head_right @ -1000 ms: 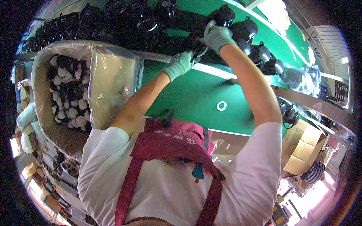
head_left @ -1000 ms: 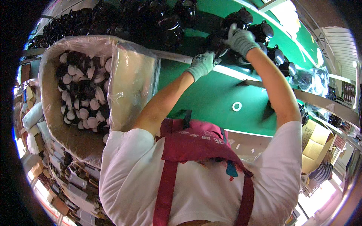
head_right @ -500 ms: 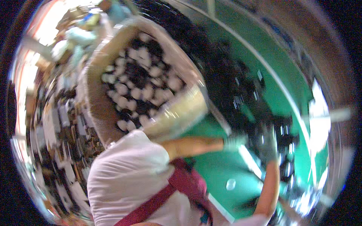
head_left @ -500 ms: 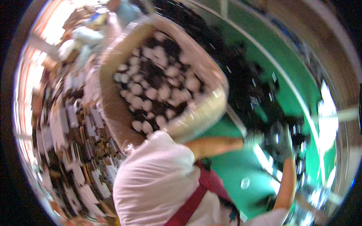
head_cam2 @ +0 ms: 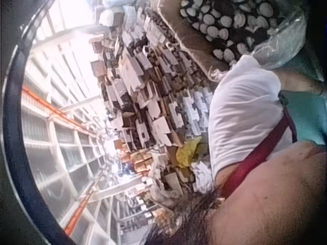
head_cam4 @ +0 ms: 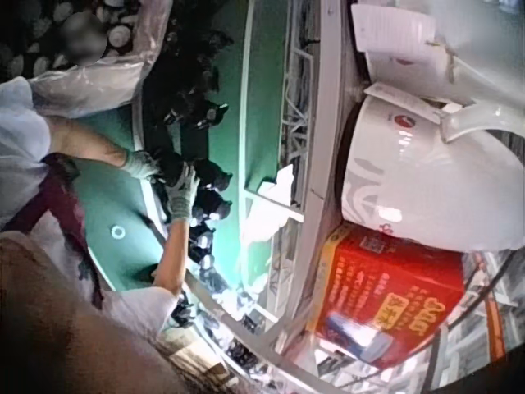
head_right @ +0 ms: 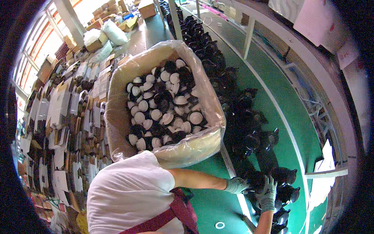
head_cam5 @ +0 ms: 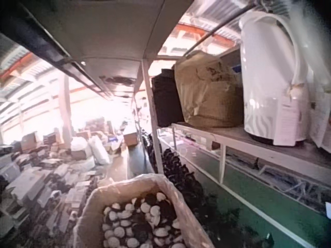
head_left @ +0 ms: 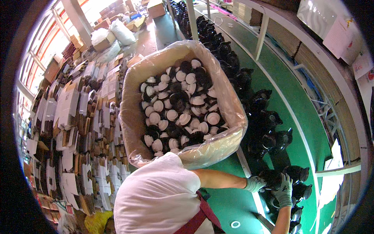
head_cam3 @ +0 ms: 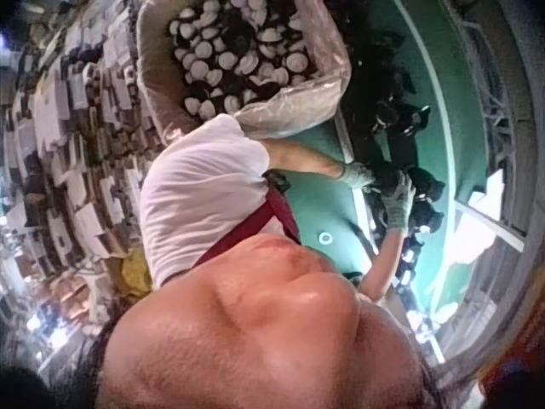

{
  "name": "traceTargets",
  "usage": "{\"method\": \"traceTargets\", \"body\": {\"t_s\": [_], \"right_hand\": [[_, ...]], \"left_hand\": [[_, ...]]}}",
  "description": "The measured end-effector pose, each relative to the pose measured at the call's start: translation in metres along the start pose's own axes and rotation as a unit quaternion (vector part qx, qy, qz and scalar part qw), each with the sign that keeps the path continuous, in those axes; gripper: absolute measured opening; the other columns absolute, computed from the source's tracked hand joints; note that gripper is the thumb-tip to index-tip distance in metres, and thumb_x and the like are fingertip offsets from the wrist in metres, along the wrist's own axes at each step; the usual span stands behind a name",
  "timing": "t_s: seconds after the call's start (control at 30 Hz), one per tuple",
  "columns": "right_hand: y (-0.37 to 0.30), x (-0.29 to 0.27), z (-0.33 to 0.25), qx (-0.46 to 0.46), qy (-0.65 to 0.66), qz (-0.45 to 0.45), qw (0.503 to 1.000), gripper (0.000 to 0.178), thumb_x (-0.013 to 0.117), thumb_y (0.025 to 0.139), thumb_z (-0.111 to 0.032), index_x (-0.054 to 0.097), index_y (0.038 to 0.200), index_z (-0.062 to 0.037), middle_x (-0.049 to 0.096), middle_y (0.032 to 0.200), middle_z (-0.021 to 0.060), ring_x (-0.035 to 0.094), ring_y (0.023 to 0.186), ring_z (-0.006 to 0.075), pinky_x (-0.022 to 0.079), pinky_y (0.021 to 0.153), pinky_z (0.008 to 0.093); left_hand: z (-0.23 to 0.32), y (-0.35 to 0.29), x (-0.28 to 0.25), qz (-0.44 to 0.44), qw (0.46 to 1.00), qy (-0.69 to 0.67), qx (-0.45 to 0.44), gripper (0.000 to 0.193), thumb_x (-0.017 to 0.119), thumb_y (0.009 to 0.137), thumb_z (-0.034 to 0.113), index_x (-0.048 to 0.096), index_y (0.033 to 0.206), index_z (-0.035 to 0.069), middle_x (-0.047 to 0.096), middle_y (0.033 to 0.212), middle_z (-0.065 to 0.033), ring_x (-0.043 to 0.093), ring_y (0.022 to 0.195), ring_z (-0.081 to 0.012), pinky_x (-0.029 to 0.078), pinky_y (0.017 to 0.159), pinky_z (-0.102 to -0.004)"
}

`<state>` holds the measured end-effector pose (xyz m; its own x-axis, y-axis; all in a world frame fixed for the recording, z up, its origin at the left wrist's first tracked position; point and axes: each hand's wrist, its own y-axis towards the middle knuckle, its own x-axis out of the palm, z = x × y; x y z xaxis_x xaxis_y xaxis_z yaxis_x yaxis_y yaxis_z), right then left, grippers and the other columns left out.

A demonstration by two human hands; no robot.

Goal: The person assembles black kettles on a green workbench by attaching white circular lids to the kettle bodies. They pick up each kettle, place a lid on top, and set the assembled unit aside. The process is repeated for multiple kettles.

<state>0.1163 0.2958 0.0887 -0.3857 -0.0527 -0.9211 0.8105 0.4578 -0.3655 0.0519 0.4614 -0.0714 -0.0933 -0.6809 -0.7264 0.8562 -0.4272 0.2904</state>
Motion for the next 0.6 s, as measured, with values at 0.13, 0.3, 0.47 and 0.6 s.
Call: {"method": "traceTargets", "body": {"t_s": [0.13, 0.3, 0.47, 0.6], "right_hand": [[0.000, 0.030, 0.023, -0.112, -0.076, 0.118, 0.984, 0.106, 0.089, 0.059, -0.022, 0.035, 0.148, -0.0039, 0.033, 0.151, 0.0232, 0.036, 0.139, 0.0402, 0.038, 0.112, 0.0515], [0.017, 0.037, 0.038, 0.065, -0.150, 0.152, 0.975, 0.082, 0.074, 0.081, -0.038, 0.039, 0.147, -0.0033, 0.056, 0.129, 0.0267, 0.062, 0.107, 0.0391, 0.055, 0.085, 0.0468], [0.011, 0.024, 0.044, 0.072, -0.150, 0.040, 0.985, 0.070, 0.060, 0.089, -0.051, 0.041, 0.147, -0.0167, 0.059, 0.130, 0.0213, 0.060, 0.116, 0.0376, 0.051, 0.094, 0.0443], [0.022, -0.028, 0.009, 0.228, -0.122, -0.016, 0.966, 0.072, 0.055, 0.093, -0.053, 0.038, 0.148, -0.0118, 0.066, 0.114, 0.0214, 0.067, 0.104, 0.0352, 0.056, 0.079, 0.0476]], "left_hand": [[-0.010, -0.001, 0.027, 0.010, 1.000, 0.018, -0.024, 0.017, 0.068, 0.083, 0.025, 0.062, 0.086, 0.009, 0.064, 0.077, -0.0147, 0.067, 0.068, -0.0336, 0.054, 0.058, -0.0465], [0.006, 0.019, -0.007, -0.118, 0.988, -0.019, -0.101, 0.020, 0.067, 0.079, 0.021, 0.061, 0.075, 0.003, 0.060, 0.068, -0.0190, 0.062, 0.064, -0.0336, 0.048, 0.056, -0.0486], [0.010, 0.029, -0.029, -0.208, 0.974, 0.030, -0.086, 0.031, 0.063, 0.090, 0.035, 0.065, 0.099, 0.006, 0.070, 0.093, -0.0215, 0.070, 0.086, -0.0369, 0.056, 0.073, -0.0493], [0.006, 0.030, -0.040, -0.212, 0.969, -0.002, -0.124, 0.046, 0.055, 0.097, 0.048, 0.061, 0.106, 0.004, 0.067, 0.107, -0.0208, 0.067, 0.092, -0.0421, 0.052, 0.078, -0.0519]]}}
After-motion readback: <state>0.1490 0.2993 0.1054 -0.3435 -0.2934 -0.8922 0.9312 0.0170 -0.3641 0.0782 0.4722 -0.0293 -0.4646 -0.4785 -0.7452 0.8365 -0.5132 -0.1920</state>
